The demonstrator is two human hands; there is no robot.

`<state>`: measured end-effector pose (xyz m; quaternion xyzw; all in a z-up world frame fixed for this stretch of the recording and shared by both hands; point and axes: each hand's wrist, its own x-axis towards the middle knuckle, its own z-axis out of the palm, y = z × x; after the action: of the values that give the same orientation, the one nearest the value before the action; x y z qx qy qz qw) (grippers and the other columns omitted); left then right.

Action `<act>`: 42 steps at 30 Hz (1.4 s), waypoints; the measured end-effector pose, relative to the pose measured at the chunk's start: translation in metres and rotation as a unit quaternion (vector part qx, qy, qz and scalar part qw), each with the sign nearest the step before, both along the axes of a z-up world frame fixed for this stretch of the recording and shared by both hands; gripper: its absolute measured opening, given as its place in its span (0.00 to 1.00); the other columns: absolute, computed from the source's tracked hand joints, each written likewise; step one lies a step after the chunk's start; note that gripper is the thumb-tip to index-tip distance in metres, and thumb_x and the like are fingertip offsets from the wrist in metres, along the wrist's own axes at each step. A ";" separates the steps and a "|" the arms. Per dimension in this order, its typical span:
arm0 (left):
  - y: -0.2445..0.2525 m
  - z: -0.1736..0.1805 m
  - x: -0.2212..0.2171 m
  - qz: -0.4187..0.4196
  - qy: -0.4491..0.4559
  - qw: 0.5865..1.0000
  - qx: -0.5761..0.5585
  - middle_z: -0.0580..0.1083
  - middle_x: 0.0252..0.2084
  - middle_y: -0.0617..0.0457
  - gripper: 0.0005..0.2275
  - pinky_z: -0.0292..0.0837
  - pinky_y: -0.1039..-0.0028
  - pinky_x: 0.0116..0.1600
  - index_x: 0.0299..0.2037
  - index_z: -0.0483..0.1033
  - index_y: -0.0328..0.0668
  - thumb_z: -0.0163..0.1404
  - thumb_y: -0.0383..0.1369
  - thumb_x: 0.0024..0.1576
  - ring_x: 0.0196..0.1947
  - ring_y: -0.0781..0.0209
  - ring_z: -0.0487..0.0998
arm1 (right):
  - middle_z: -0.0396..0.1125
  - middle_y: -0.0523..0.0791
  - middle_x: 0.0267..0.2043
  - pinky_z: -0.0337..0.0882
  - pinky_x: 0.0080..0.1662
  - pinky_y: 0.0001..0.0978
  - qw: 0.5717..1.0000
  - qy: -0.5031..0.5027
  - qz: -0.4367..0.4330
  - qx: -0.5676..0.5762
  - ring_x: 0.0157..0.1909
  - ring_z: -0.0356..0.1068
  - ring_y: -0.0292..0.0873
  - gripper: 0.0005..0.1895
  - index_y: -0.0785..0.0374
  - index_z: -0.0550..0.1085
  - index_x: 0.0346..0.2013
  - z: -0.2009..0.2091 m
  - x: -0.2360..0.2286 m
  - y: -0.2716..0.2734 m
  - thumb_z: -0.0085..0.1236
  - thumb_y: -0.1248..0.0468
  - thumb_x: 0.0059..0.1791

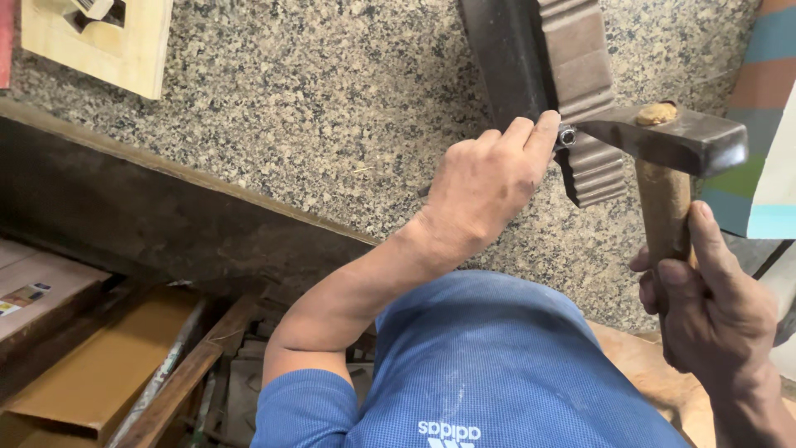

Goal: The person picks up a small metal pin and a hammer, then walks to a workbench. They place the pin on an anvil and repeatedly strike it with the hammer to shape or flatten it.

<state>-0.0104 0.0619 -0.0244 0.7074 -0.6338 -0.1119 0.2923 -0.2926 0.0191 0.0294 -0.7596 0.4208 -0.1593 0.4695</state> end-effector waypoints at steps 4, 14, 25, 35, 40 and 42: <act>0.000 0.001 -0.001 -0.003 -0.018 1.000 0.019 0.74 0.39 0.50 0.17 0.78 0.71 0.32 0.61 0.70 0.32 0.50 0.29 0.63 0.31 0.59 0.81 | 0.71 0.50 0.42 0.70 0.30 0.22 1.000 -0.002 0.001 0.013 0.28 0.67 0.33 0.30 0.58 0.57 0.78 0.001 0.001 -0.001 0.43 0.74 0.60; 0.002 0.004 0.005 -0.013 -0.004 1.000 0.015 0.75 0.38 0.49 0.17 0.78 0.70 0.33 0.61 0.70 0.32 0.51 0.31 0.63 0.32 0.58 0.81 | 0.70 0.50 0.42 0.70 0.31 0.23 1.000 -0.001 0.003 0.011 0.28 0.66 0.34 0.31 0.61 0.57 0.78 0.000 0.005 0.002 0.43 0.76 0.59; 0.003 0.005 0.006 -0.016 -0.007 1.000 0.025 0.74 0.39 0.50 0.19 0.78 0.70 0.34 0.62 0.70 0.33 0.51 0.28 0.61 0.32 0.58 0.81 | 0.70 0.50 0.40 0.70 0.30 0.23 1.000 -0.007 0.013 0.004 0.28 0.67 0.34 0.30 0.61 0.57 0.76 -0.002 0.004 0.003 0.42 0.76 0.59; 0.003 0.005 0.005 -0.020 0.006 0.999 0.027 0.74 0.38 0.48 0.18 0.78 0.71 0.32 0.61 0.69 0.30 0.51 0.30 0.63 0.31 0.58 0.81 | 0.71 0.49 0.39 0.71 0.30 0.22 0.999 -0.013 0.029 -0.025 0.28 0.68 0.32 0.28 0.58 0.57 0.77 -0.008 -0.003 0.005 0.43 0.74 0.61; 0.002 0.006 0.005 -0.022 0.013 0.999 0.036 0.74 0.38 0.49 0.17 0.78 0.70 0.33 0.61 0.69 0.31 0.51 0.29 0.62 0.31 0.58 0.81 | 0.71 0.48 0.39 0.71 0.32 0.23 0.999 -0.017 0.020 -0.041 0.30 0.68 0.33 0.28 0.58 0.58 0.78 -0.009 -0.001 0.006 0.43 0.73 0.61; 0.001 0.007 0.005 -0.021 0.018 0.999 0.035 0.74 0.37 0.48 0.17 0.78 0.69 0.33 0.60 0.69 0.31 0.51 0.29 0.63 0.31 0.57 0.81 | 0.71 0.50 0.38 0.71 0.34 0.27 0.998 0.045 0.024 -0.044 0.30 0.67 0.36 0.30 0.61 0.57 0.76 -0.008 0.000 0.006 0.44 0.74 0.59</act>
<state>-0.0056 0.0628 -0.0172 0.7015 -0.6389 -0.1525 0.2763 -0.2926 0.0252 0.0218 -0.7955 0.4161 -0.1320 0.4203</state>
